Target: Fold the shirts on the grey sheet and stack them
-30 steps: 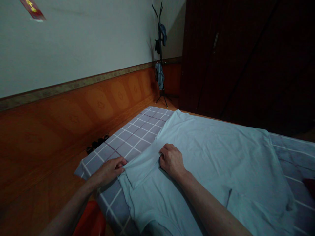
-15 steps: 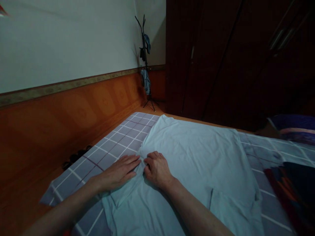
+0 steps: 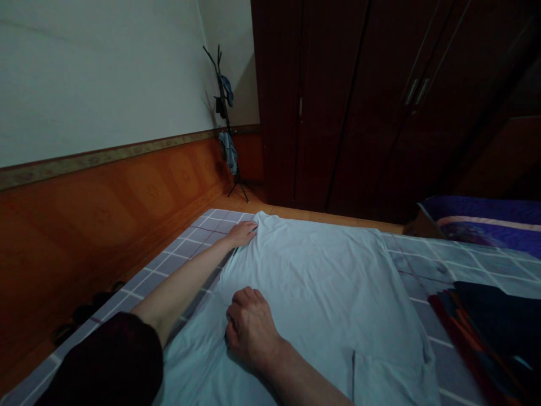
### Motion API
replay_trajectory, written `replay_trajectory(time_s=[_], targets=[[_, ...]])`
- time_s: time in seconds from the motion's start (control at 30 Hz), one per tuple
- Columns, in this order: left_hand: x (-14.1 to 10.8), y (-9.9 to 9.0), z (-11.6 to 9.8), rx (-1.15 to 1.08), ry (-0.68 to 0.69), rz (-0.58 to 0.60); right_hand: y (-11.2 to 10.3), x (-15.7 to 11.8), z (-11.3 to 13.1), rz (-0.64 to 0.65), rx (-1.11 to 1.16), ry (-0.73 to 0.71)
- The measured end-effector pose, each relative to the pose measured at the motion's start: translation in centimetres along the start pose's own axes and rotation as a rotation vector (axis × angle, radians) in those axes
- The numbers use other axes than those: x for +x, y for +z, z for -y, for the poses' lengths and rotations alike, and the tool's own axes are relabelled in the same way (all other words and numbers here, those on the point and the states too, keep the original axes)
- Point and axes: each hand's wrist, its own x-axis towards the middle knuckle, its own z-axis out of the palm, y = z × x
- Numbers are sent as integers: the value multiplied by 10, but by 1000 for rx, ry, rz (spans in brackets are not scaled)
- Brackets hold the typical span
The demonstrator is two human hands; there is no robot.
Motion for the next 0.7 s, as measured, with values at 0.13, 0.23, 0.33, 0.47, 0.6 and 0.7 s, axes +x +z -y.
replay_trajectory(time_s=[0.13,0.23,0.33,0.47,0.6,0.7], targets=[[45,2,-2,17,-82,11,0,2,-1,1,48,12],[71,5,-3,16,-166,26,0,4,-3,20,74,29],[92,9,-3,1,-238,46,4,6,-5,48,93,31],[108,15,-4,-17,-292,22,19,7,-9,7,93,26],[111,22,-15,-11,-266,-49,40,12,-18,-41,79,-16],[111,29,-25,-25,-180,-29,50,17,-24,-54,61,-59]])
